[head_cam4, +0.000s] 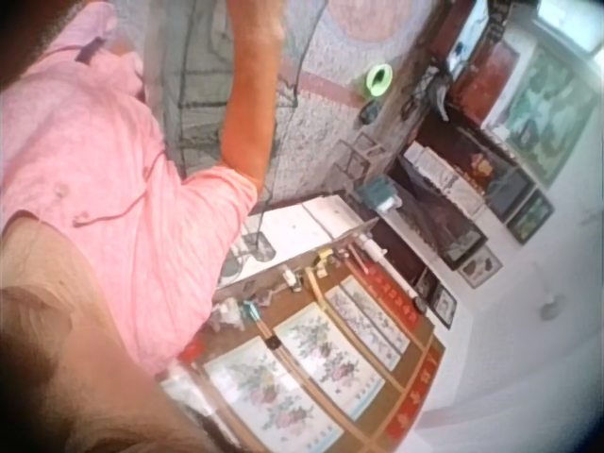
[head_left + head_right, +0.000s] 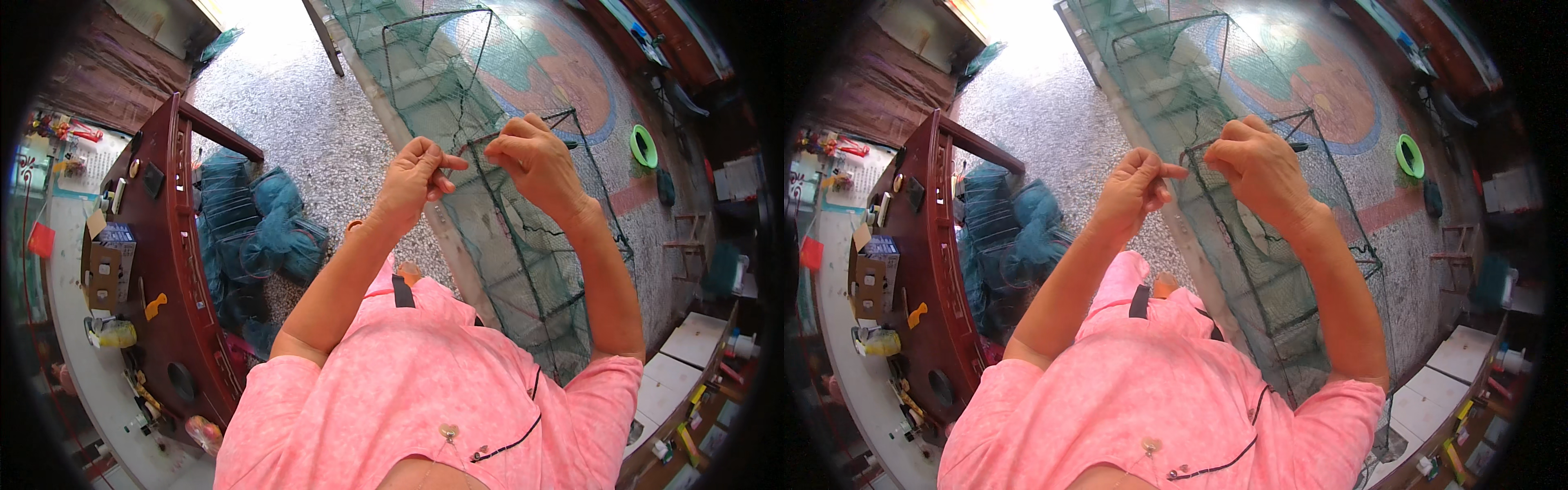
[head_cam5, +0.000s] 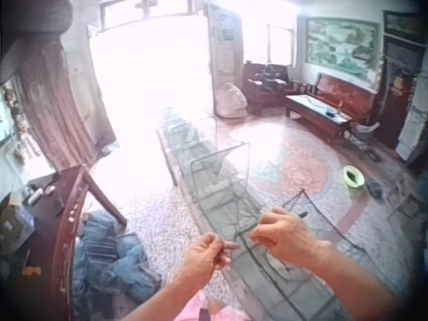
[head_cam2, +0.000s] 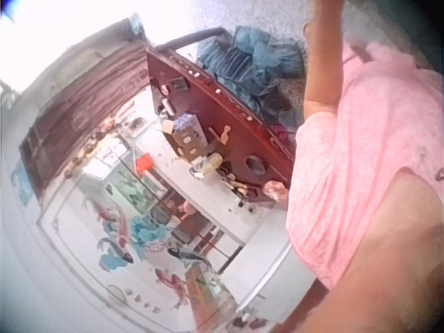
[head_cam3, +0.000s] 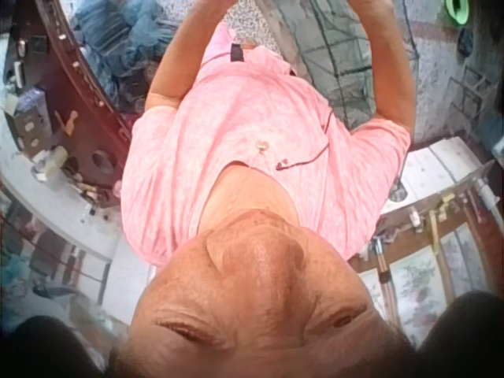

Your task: The person repairs a green mesh fishing net by hand and with a black tool, tying and tightening nodes across different sections of the frame.

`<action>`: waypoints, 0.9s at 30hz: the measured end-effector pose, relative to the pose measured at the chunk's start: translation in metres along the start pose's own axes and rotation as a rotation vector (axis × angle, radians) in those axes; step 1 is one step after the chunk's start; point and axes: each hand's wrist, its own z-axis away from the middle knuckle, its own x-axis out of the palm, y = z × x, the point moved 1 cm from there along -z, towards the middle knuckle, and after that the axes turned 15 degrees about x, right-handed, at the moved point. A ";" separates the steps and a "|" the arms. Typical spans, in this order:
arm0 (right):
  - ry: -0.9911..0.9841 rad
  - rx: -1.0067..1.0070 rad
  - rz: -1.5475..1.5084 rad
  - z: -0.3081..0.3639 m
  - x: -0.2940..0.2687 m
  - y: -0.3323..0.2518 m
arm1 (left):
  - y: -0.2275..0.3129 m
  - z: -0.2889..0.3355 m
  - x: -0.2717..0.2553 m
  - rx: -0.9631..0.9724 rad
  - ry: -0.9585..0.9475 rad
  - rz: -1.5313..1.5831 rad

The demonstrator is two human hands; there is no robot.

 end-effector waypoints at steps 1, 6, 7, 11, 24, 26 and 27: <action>-0.003 -0.005 -0.026 0.000 0.001 0.001 | -0.001 0.000 0.000 -0.011 0.010 0.010; 0.021 0.018 -0.220 -0.004 0.012 -0.011 | -0.016 -0.003 -0.003 -0.076 0.023 0.173; 0.043 -0.015 -0.243 -0.005 0.015 -0.016 | -0.022 -0.004 -0.006 -0.078 0.015 0.223; -0.013 -0.045 -0.261 -0.002 0.032 -0.016 | -0.031 -0.002 -0.006 -0.096 0.053 0.293; 0.019 -0.350 -0.267 -0.003 0.040 -0.095 | -0.048 0.003 -0.005 0.230 -0.040 -0.039; 0.030 -0.394 -0.390 -0.013 0.022 -0.118 | -0.053 0.000 -0.001 0.331 -0.088 -0.109; 0.036 -0.290 -0.495 -0.017 0.012 -0.119 | -0.049 0.001 0.006 0.360 -0.084 -0.141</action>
